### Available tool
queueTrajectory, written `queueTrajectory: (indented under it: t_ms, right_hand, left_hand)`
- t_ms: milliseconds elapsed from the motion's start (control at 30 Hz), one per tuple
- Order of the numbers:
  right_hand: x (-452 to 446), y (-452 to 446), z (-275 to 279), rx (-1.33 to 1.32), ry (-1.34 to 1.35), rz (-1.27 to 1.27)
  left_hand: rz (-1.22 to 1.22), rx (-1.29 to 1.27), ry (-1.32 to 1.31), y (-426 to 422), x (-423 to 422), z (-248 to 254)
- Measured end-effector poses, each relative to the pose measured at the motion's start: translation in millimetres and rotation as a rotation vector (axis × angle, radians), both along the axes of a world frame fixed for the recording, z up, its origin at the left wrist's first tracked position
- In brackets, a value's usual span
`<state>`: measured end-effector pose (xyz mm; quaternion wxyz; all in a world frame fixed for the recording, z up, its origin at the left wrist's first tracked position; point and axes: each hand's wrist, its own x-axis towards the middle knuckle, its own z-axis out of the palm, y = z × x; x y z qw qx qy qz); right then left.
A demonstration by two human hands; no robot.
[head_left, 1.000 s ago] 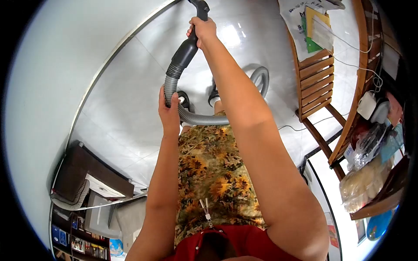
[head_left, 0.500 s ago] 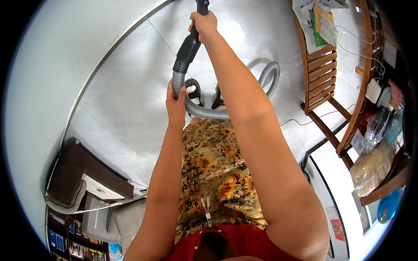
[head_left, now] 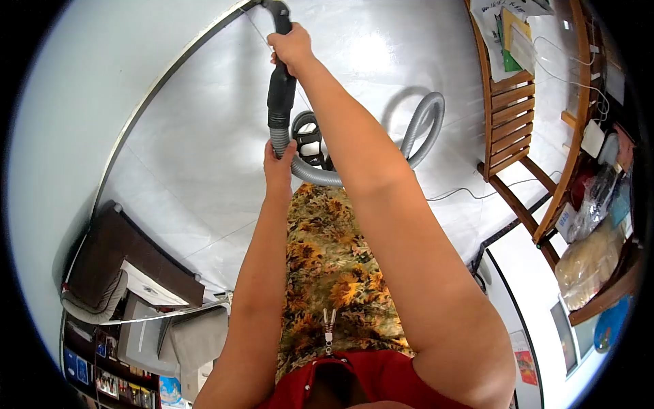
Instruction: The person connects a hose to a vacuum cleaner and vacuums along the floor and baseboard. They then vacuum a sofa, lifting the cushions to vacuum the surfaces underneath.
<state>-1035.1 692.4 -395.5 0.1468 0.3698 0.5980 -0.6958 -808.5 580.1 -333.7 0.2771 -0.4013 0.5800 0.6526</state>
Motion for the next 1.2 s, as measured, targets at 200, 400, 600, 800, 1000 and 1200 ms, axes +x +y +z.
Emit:
queueTrajectory:
  t_ms: [200,400,600,800,1000,1200]
  right_hand:
    - [25,-35,35,0.106,-0.005,0.175]
    - [47,-33,58,0.044,0.11,0.203]
    - [42,-6,59,0.39,0.188,0.258]
    - [76,34,34,0.233,-0.039,-0.071]
    - [47,32,27,0.02,0.138,-0.364]
    - [5,11,13,0.127,0.162,-0.425]
  left_hand:
    - [0.133,-0.03,0.058,2,28,10]
    - [-0.101,-0.187,0.264,-2,14,8]
    - [-0.481,-0.382,0.373,9,-11,25]
    - [-0.711,-0.437,0.442,8,-36,3]
    - [-0.799,-0.438,0.454,2,-93,1]
    - [-0.874,-0.424,0.406,-16,-142,-22]
